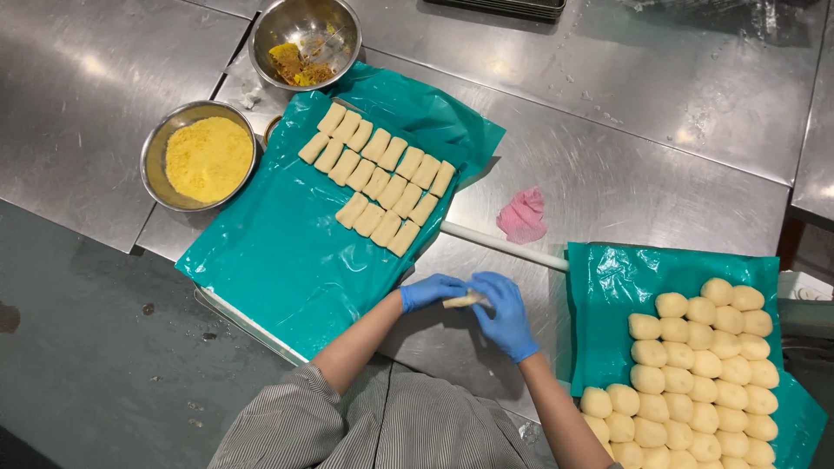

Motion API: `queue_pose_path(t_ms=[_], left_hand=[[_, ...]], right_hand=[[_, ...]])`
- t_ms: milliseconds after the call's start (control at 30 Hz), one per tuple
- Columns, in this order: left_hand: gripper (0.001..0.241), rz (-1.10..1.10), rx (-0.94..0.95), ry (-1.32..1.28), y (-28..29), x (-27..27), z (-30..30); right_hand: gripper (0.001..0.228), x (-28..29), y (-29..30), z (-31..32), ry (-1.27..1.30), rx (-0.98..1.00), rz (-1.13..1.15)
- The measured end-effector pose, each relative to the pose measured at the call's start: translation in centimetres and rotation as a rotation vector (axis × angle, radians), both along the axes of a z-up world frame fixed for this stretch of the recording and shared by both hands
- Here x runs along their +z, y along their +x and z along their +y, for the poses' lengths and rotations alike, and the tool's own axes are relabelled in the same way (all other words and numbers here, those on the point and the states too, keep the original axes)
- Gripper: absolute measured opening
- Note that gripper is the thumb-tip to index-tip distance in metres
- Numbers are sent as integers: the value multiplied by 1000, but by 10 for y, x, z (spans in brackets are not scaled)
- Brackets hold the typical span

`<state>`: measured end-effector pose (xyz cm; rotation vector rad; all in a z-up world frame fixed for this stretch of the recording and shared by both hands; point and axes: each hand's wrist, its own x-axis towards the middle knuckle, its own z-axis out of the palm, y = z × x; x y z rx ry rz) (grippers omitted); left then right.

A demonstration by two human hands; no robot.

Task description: Shaping and folding dough pieces into rectangular logs in a bakery kitchen.

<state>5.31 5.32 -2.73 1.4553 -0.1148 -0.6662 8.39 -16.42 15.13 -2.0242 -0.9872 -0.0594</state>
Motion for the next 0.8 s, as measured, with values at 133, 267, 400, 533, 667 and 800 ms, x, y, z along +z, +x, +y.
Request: queue_pose_path(t_ms=[133, 267, 400, 533, 667, 800], left_hand=[[40, 128, 293, -58, 2, 42, 13], [40, 99, 504, -28, 0, 77, 37], [48, 147, 586, 34, -5, 84, 69], [49, 179, 612, 40, -9, 73, 98], [47, 177, 709, 48, -8, 57, 117], [43, 182, 770, -18, -4, 61, 129]], right_hand=[[59, -62, 4, 27, 406, -209, 709], [53, -104, 10, 60, 389, -224, 1134], [54, -105, 12, 97, 266, -243, 998], [55, -83, 17, 128, 189, -171, 857], [71, -66, 17, 153, 165, -78, 915], [95, -57, 17, 167, 104, -161, 1072]])
